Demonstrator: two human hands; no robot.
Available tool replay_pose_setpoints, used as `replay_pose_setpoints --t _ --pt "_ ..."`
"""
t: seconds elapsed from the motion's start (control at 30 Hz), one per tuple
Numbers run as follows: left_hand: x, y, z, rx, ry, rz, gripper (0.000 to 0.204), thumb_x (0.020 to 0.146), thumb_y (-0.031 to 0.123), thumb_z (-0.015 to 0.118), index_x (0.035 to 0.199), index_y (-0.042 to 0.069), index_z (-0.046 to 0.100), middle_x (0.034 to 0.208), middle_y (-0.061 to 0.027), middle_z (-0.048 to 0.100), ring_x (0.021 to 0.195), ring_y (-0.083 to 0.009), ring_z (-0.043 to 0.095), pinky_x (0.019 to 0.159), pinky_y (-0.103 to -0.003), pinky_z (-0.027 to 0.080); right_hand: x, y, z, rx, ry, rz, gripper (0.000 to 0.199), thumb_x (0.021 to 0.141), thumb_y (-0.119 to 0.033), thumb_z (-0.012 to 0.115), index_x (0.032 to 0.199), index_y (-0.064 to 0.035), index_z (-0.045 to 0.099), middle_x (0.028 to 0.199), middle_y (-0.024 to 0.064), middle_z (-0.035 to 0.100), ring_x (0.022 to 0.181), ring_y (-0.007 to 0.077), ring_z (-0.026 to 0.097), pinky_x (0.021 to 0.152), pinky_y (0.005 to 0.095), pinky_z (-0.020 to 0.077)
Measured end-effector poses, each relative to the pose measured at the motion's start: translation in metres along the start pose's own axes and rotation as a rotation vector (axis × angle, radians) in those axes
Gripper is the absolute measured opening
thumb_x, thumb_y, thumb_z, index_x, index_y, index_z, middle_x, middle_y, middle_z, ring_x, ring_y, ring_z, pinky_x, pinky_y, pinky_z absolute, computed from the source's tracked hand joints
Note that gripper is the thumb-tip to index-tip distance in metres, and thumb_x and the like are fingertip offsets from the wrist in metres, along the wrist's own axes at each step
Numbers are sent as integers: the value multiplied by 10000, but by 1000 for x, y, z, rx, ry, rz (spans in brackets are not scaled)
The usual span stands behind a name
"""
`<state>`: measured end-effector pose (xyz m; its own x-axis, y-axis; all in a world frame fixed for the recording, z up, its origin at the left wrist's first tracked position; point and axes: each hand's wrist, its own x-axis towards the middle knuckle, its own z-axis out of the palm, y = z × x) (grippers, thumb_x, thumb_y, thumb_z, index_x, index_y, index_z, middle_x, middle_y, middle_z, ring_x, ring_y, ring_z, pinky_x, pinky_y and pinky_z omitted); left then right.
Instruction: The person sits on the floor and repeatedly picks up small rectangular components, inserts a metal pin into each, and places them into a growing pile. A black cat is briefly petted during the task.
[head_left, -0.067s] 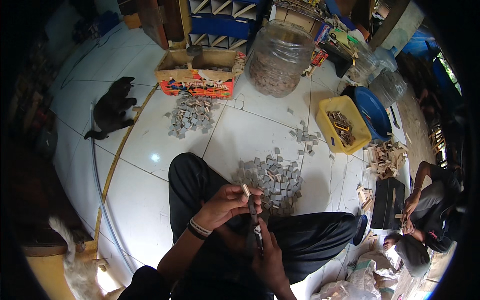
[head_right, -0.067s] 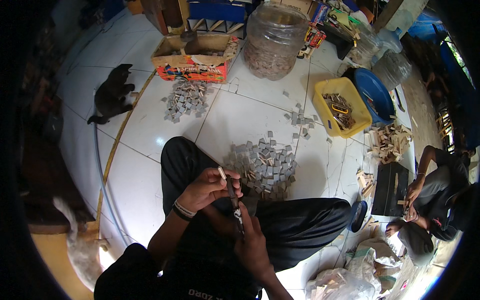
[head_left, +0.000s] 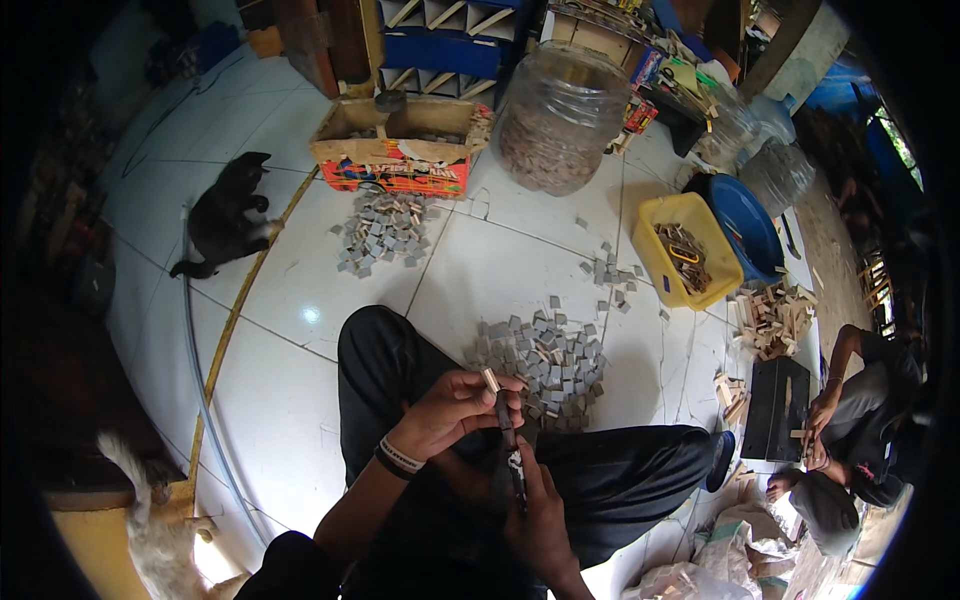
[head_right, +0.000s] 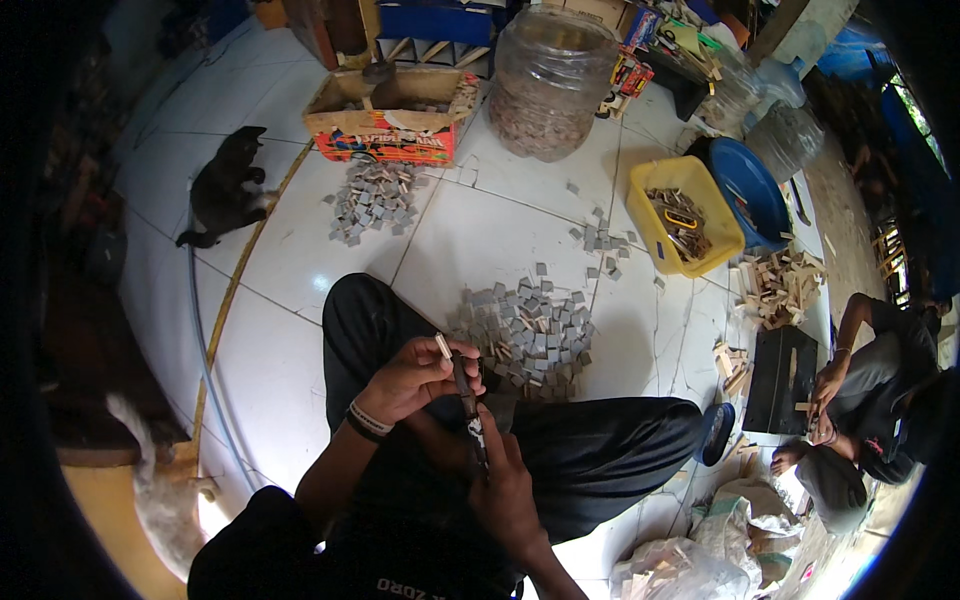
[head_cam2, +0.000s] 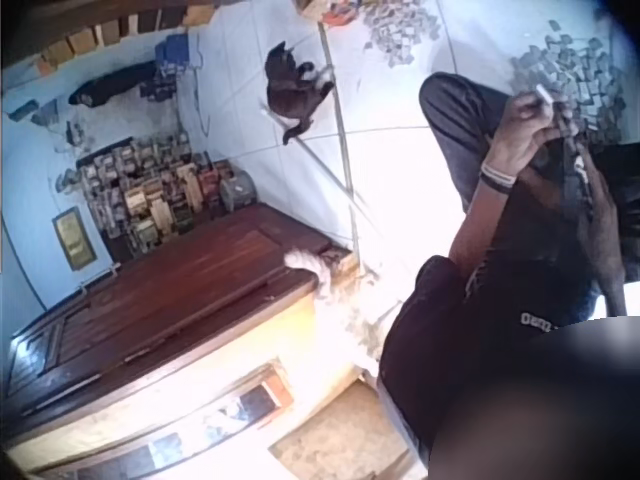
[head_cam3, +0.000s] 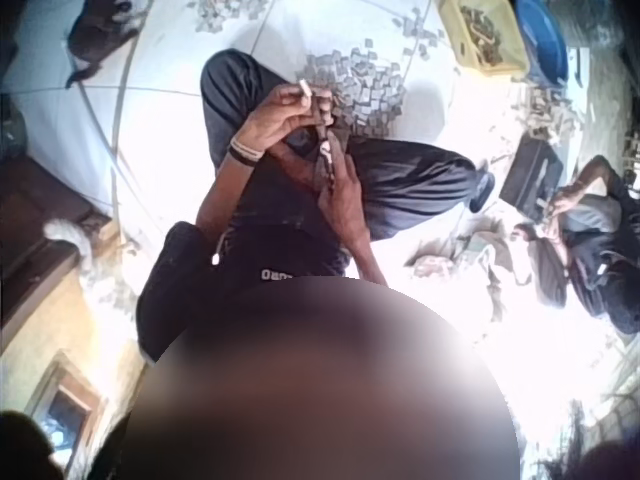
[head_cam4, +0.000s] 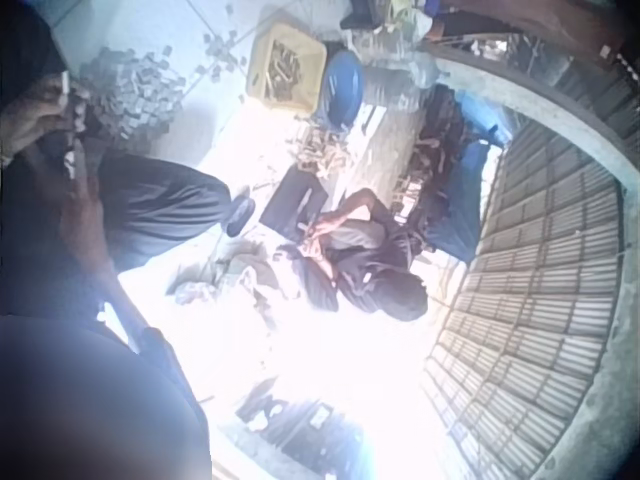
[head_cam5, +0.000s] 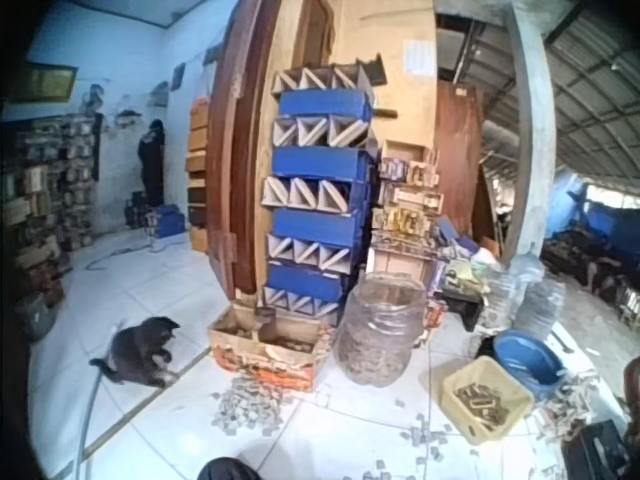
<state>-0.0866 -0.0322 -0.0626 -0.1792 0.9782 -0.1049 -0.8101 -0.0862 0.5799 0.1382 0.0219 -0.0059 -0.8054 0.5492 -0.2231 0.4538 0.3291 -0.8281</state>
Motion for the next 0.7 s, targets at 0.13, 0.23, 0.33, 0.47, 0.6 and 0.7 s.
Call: replay_pose_setpoints --t 0.13,0.23,0.33,0.47,0.6,0.7 --pt "-4 7 8 140 21 16 399 1050 153 644 1396 -34 578 1284 -186 679 1148 -348 721 1029 -472 594 1 1 -1 107 12 -100 714 962 78 599 1617 -71 356 1371 289 597 1269 447 628 1006 433 528" --pt "-6 17 13 242 -8 68 326 1065 182 625 1332 1 578 1401 -208 620 1202 -364 698 1042 -493 585 0 5 0 187 17 -150 700 969 69 599 1614 -61 362 1405 291 586 1304 437 612 1027 426 519" --pt "-2 24 11 200 12 89 213 1069 215 627 1184 42 577 1482 -227 563 1250 -379 673 1061 -525 569 -2 9 0 229 -23 -140 694 985 44 602 1623 -45 342 1405 269 596 1311 400 615 1044 415 508" --pt "4 18 8 12 84 89 185 1056 233 651 1058 74 557 1525 -241 527 1303 -384 637 1097 -541 541 -4 10 3 529 -132 -47 694 1041 -43 569 1652 -35 242 1453 228 570 1304 317 616 1086 413 492" --pt "3 -1 14 -85 31 209 146 1063 197 641 1071 57 603 1568 -238 492 1411 -360 544 1180 -486 469 -4 5 9 922 -239 106 757 1074 -135 552 1674 -69 95 1439 239 552 1259 308 626 1072 460 526" --pt "0 -15 23 -129 87 208 146 1043 193 669 1045 88 568 1578 -241 476 1478 -346 469 1230 -442 422 -2 0 13 1044 -210 92 769 1086 -166 539 1667 -84 42 1425 275 540 1258 350 622 1053 503 548"
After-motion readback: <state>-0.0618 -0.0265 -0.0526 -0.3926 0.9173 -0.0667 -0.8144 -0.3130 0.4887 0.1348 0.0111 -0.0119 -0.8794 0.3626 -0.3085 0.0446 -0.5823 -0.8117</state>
